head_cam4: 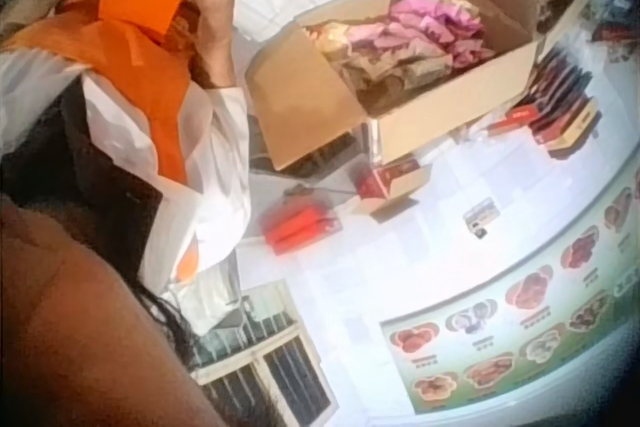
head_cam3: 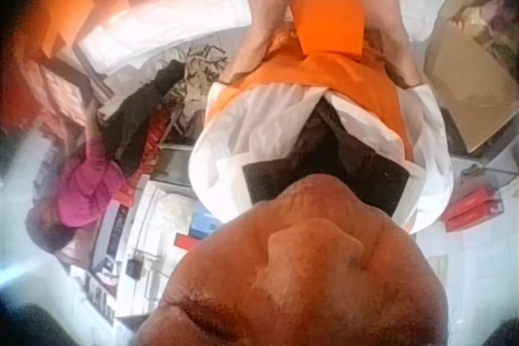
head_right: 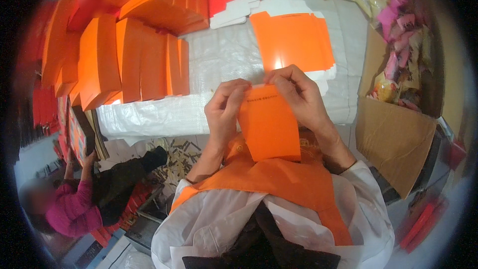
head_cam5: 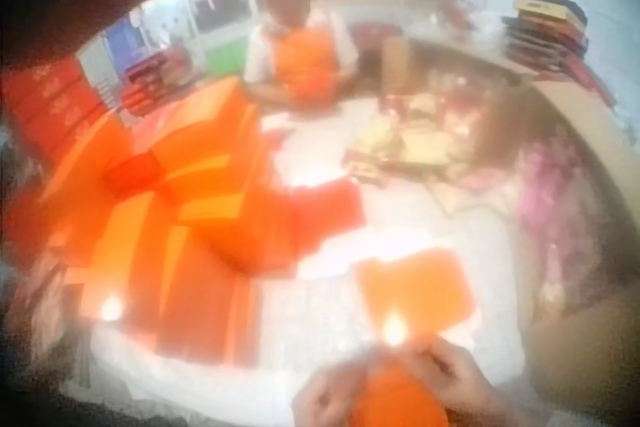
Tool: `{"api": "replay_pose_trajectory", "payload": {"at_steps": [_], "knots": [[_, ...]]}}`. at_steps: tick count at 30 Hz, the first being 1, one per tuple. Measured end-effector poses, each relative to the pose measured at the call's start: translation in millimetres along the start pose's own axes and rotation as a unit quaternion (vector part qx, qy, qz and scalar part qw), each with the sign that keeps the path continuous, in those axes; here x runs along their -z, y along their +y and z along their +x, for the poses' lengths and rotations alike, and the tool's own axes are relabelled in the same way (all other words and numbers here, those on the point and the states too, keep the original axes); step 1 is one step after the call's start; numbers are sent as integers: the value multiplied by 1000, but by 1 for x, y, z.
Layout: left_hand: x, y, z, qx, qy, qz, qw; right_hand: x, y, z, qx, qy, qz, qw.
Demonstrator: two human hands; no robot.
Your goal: The person folds orange cardboard sheets into small rectangular boxes. They pick up a flat sheet, fold the sides to form the box shape, and place the finished box onto a growing stack on the table. The process is repeated continuously with multiple sheets.
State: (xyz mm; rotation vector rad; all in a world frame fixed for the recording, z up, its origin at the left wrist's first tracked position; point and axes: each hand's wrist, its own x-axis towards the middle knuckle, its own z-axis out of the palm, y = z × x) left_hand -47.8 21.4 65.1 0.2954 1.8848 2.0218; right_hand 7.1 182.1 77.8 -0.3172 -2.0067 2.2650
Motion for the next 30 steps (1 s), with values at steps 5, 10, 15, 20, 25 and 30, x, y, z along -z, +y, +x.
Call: {"api": "replay_pose_trajectory", "payload": {"at_steps": [5,10,15,20,25,30], "knots": [[-3,0,0,-48,-1,36,998,2,5,-6,-21,32,-7,999],[7,-11,-2,-75,-51,10,996,5,-4,-8,9,-4,-117,993],[14,32,24,30,-271,142,952,12,-4,-5,81,-89,-104,987],[27,32,46,-31,-128,168,977,63,-3,14,160,167,-309,922],[35,5,46,54,159,-26,985,161,17,16,-18,448,-663,600],[34,-23,36,56,114,-108,986,198,58,25,-143,496,-659,547]]}}
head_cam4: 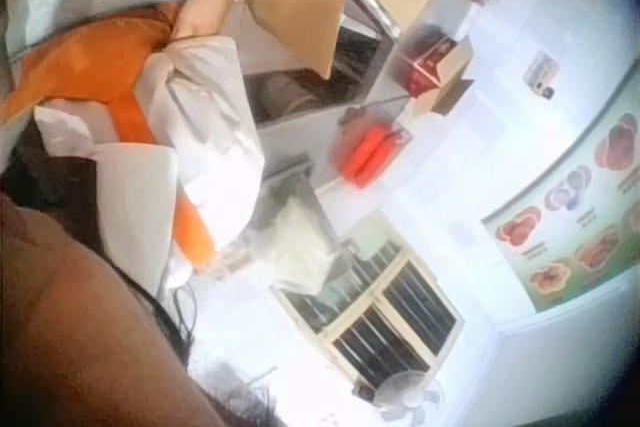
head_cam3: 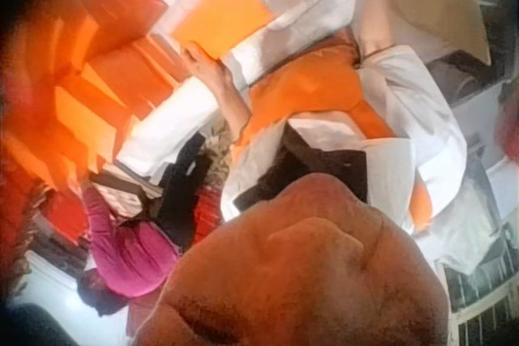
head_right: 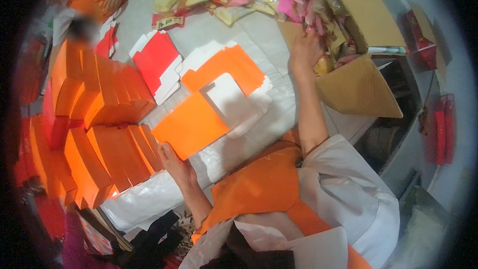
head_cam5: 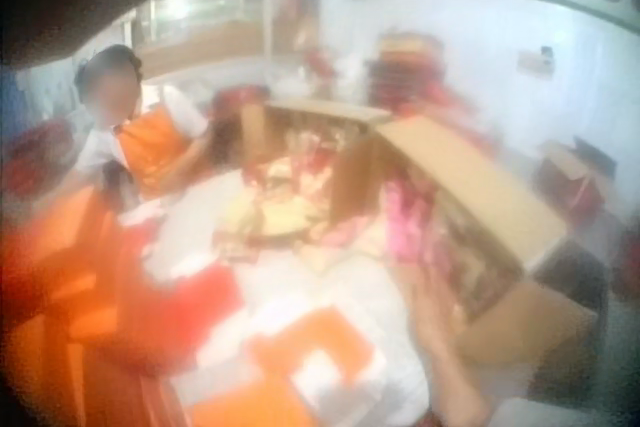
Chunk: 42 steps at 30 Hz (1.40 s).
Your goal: The person folds orange cardboard sheets into small rectangular boxes. They pick up a flat sheet, fold the sides to form the box shape, and place the finished box onto a growing stack on the table. The process is repeated continuously with multiple sheets.
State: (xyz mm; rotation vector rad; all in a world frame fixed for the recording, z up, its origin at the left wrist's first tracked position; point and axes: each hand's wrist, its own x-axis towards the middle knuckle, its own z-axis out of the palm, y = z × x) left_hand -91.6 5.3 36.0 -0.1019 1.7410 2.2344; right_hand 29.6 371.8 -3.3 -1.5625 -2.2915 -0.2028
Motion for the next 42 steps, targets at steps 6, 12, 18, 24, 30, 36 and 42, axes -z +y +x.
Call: {"api": "replay_pose_trajectory", "payload": {"at_steps": [6,12,18,24,30,36,42], "knots": [[1,1,-8,18,13,-35,999,12,-5,20,-29,-147,23,988],[7,0,-10,29,4,-71,997,3,16,26,-29,-154,-10,988],[7,-11,-12,59,-14,-110,992,35,6,9,113,-71,138,981],[-6,-17,-10,52,10,-82,995,39,-1,-1,35,-169,574,801],[-10,-32,-17,28,27,-77,996,65,-66,-44,-87,-274,754,591],[-19,-35,-25,13,40,-119,992,59,-106,-108,137,-253,649,704],[-7,-34,-25,6,15,-105,994,80,-105,-93,8,-332,736,590]]}}
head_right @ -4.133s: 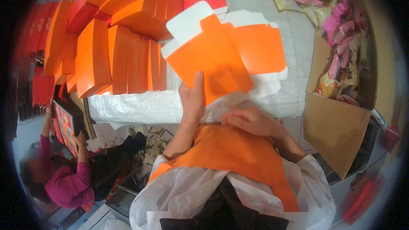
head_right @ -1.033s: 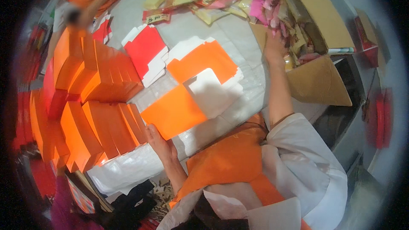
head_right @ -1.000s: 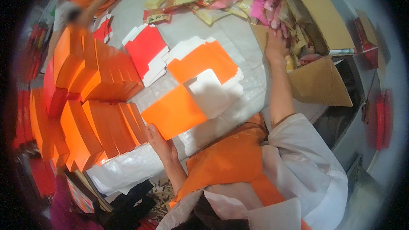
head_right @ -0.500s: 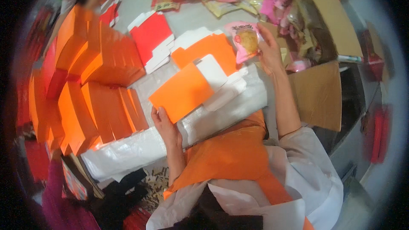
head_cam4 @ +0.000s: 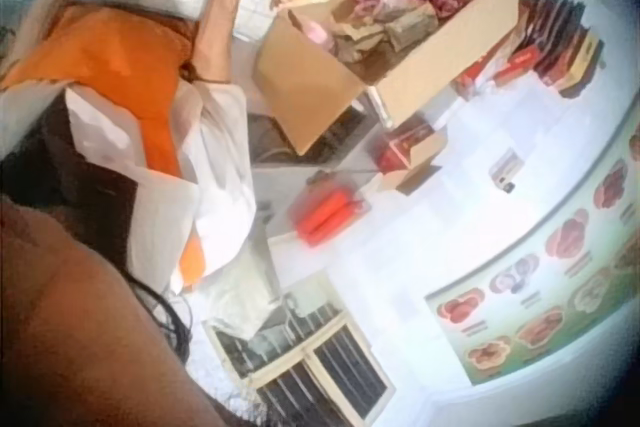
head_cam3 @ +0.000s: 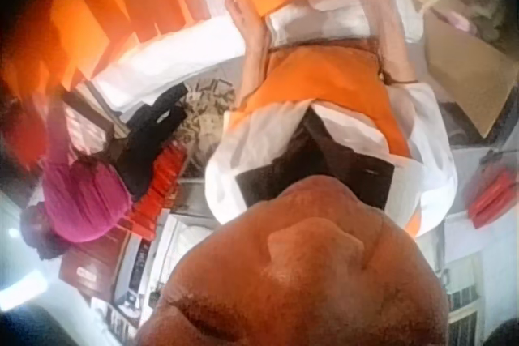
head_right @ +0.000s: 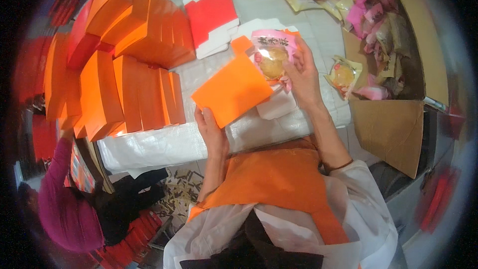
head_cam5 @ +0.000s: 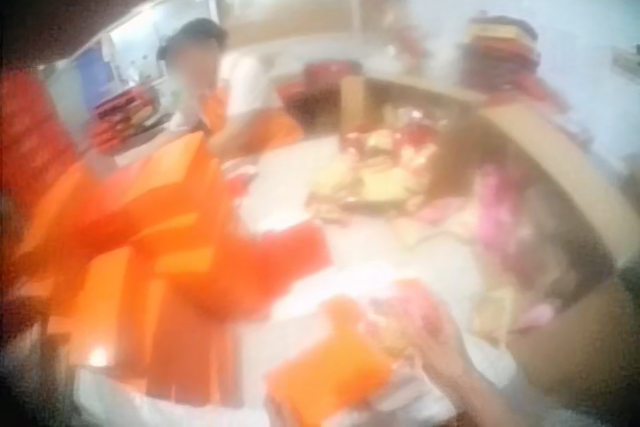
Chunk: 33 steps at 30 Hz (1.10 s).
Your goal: The person folds orange cardboard sheets into small rectangular boxes. They pick up a flat sheet, fold the sides to form the box shape, and place the finished box onto a growing stack on the table. The process is repeated continuously with multiple sheets.
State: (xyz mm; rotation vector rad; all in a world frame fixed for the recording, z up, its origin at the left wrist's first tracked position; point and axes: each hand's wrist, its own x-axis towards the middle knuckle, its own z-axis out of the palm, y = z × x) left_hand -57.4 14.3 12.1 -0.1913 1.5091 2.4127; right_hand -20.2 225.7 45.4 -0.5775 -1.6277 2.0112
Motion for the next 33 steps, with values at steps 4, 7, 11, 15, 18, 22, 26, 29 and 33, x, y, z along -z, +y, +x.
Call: {"api": "replay_pose_trajectory", "payload": {"at_steps": [4,7,11,15,18,22,26,29,33], "knots": [[1,-6,-2,-2,1,11,1000,2,1,1,-17,4,-10,1000],[2,-1,-1,5,-18,31,999,6,-11,7,-45,31,12,998],[1,-5,-4,-5,-25,57,998,9,-2,9,-27,60,-3,998],[3,-6,-3,0,-9,38,999,4,11,2,18,14,-15,1000],[11,-2,-6,1,-21,84,996,12,-13,6,-89,-20,13,996],[17,10,0,6,-79,129,988,21,-19,-1,-46,-119,10,992],[18,7,-1,8,-78,101,992,27,-14,-5,-31,-65,28,997],[12,1,-3,18,-49,77,996,16,-10,-5,38,60,63,995],[5,-9,-5,-20,-60,134,989,2,4,-18,19,54,-23,998]]}}
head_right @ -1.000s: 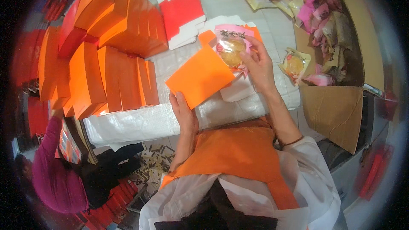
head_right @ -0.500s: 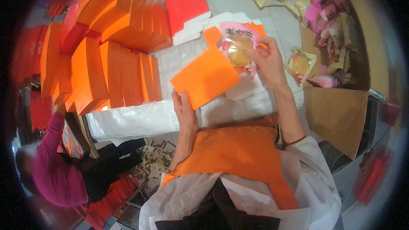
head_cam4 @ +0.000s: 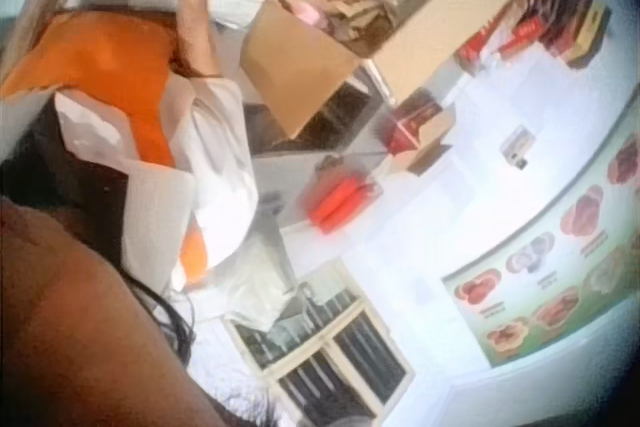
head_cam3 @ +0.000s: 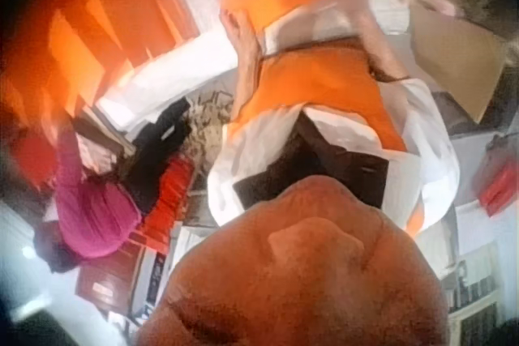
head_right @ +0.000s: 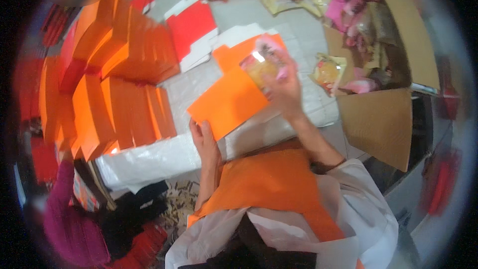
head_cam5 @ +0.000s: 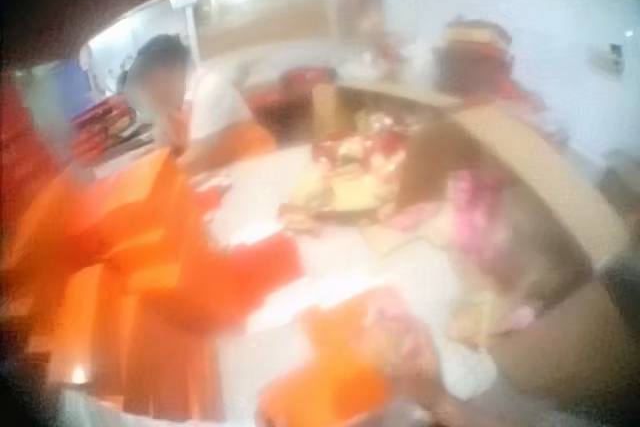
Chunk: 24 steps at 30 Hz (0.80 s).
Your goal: The person folds orange cardboard sheets into small rectangular boxes. They pick up a flat sheet, fold the sides to form the box shape, and place the finished box onto a growing stack on the table. The process is repeated continuously with multiple sheets.
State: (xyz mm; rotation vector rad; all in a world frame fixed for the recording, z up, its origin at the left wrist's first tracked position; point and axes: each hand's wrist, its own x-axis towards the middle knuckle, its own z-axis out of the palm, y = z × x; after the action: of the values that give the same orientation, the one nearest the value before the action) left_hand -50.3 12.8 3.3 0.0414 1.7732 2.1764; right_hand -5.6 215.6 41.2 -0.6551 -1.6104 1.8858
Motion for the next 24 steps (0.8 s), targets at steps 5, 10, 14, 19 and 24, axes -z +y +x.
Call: {"api": "replay_pose_trajectory", "payload": {"at_steps": [5,10,14,19,24], "knots": [[1,9,2,34,45,-115,992,11,-20,-7,-45,-186,-126,973],[-3,7,2,32,30,-193,980,4,-12,-8,125,-106,-128,978],[-16,-4,-13,15,32,-163,986,-5,-17,-18,207,-193,-200,938],[-5,-2,-42,64,-64,-41,995,14,-24,-9,21,-210,-136,968],[12,-5,-44,19,-172,-8,985,25,-23,-7,2,-359,-194,913]]}}
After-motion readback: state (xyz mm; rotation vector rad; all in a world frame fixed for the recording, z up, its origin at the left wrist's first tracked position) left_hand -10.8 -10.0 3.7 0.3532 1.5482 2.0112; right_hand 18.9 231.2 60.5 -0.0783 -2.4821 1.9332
